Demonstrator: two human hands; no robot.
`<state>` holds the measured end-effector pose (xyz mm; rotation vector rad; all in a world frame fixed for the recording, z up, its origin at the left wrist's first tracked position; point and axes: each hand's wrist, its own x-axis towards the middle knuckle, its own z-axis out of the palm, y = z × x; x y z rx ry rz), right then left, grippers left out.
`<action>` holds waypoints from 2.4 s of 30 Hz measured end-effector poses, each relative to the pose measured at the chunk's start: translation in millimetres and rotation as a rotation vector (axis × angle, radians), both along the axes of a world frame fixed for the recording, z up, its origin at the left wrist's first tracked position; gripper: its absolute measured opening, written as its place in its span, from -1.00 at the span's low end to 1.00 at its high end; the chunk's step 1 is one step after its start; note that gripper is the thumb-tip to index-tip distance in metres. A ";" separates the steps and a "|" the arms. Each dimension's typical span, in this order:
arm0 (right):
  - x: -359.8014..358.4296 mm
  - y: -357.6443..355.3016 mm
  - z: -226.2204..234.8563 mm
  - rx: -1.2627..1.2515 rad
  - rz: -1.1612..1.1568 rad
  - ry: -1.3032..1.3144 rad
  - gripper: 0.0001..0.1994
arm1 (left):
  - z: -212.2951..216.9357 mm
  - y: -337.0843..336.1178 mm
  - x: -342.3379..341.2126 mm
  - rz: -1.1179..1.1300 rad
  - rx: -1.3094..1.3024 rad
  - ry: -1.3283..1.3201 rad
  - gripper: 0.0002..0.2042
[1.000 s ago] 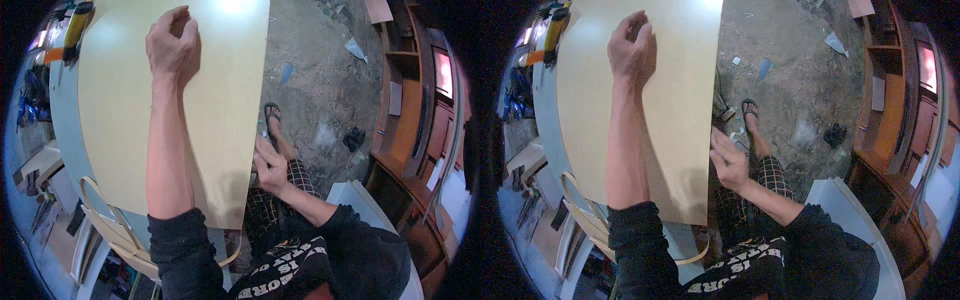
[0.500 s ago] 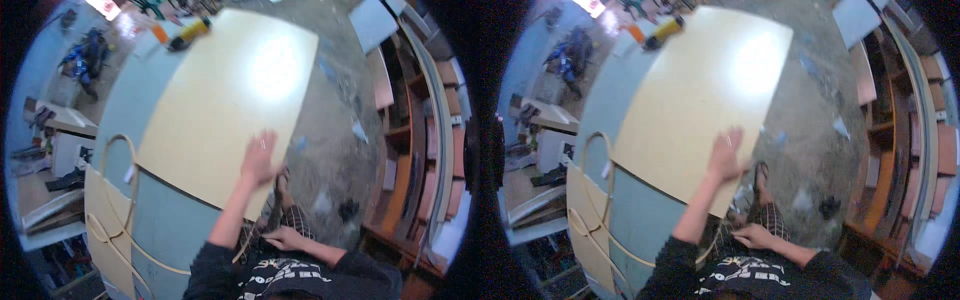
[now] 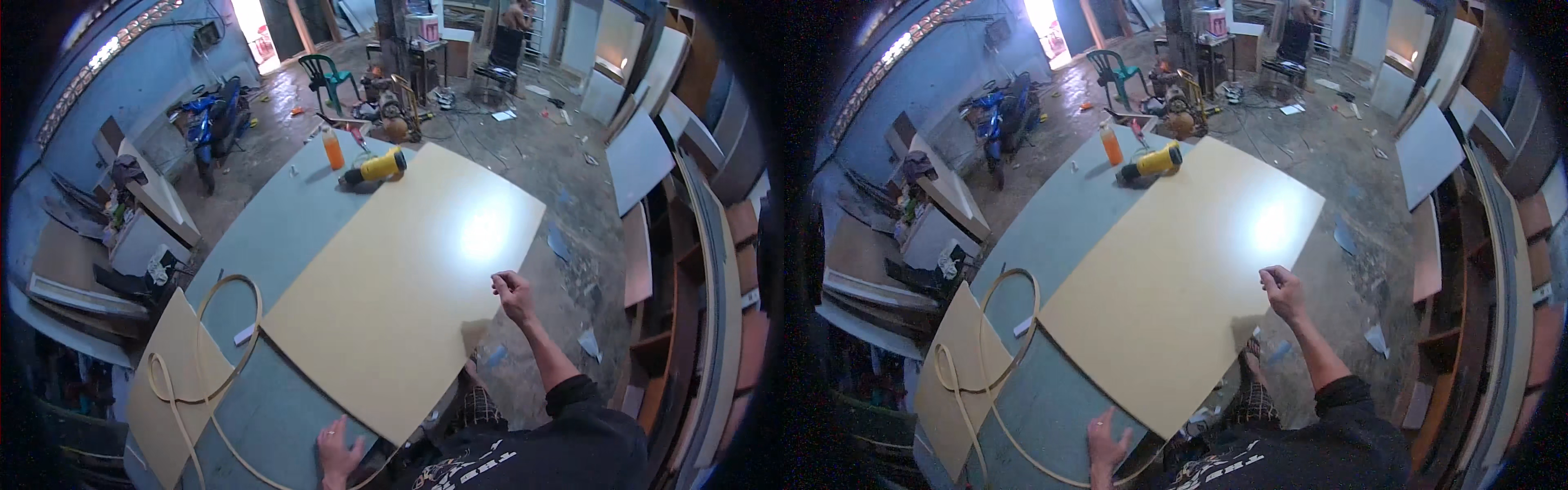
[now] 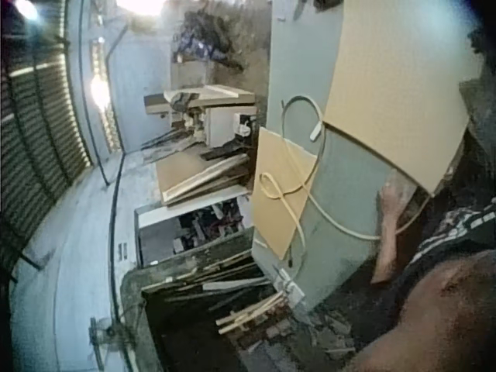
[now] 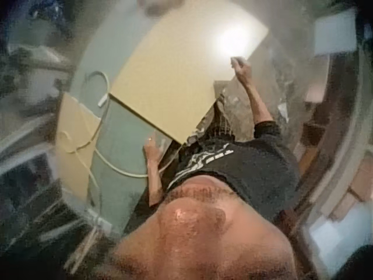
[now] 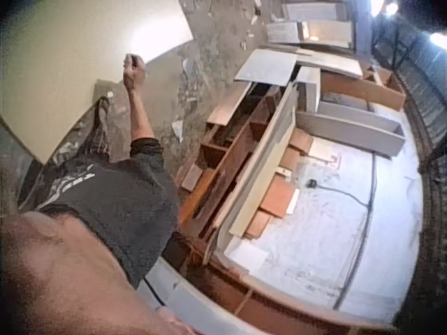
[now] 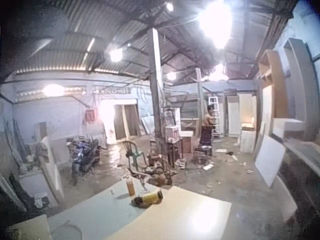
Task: The person applies edge banding to a wooden panel by heating the adhesive with a heat gun and pressing the strip onto the edge by hand, then uses a small block to rub and secure the bond.
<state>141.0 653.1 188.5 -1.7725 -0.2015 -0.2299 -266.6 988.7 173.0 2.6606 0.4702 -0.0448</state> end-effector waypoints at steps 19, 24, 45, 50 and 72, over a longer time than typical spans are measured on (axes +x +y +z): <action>337.9 -181.6 38.9 0.046 0.003 0.096 -0.72 | 294.9 -229.8 342.5 -0.196 -1.078 -0.868 -0.44; 331.8 -221.8 16.8 0.049 0.041 0.200 -0.69 | 367.1 -286.1 377.8 -0.684 -1.165 -0.844 -0.47; 642.5 218.5 28.6 -0.614 1.416 -0.652 -0.45 | 154.4 -365.8 598.9 0.685 -1.411 -1.022 -0.58; 622.2 289.5 17.7 -0.814 1.643 -0.843 -0.37 | 144.8 -379.8 627.1 0.840 -1.372 -1.075 -0.59; 709.5 302.6 -97.4 0.002 1.371 -0.654 -0.74 | 167.8 -433.6 538.7 1.245 -0.814 -1.252 -0.58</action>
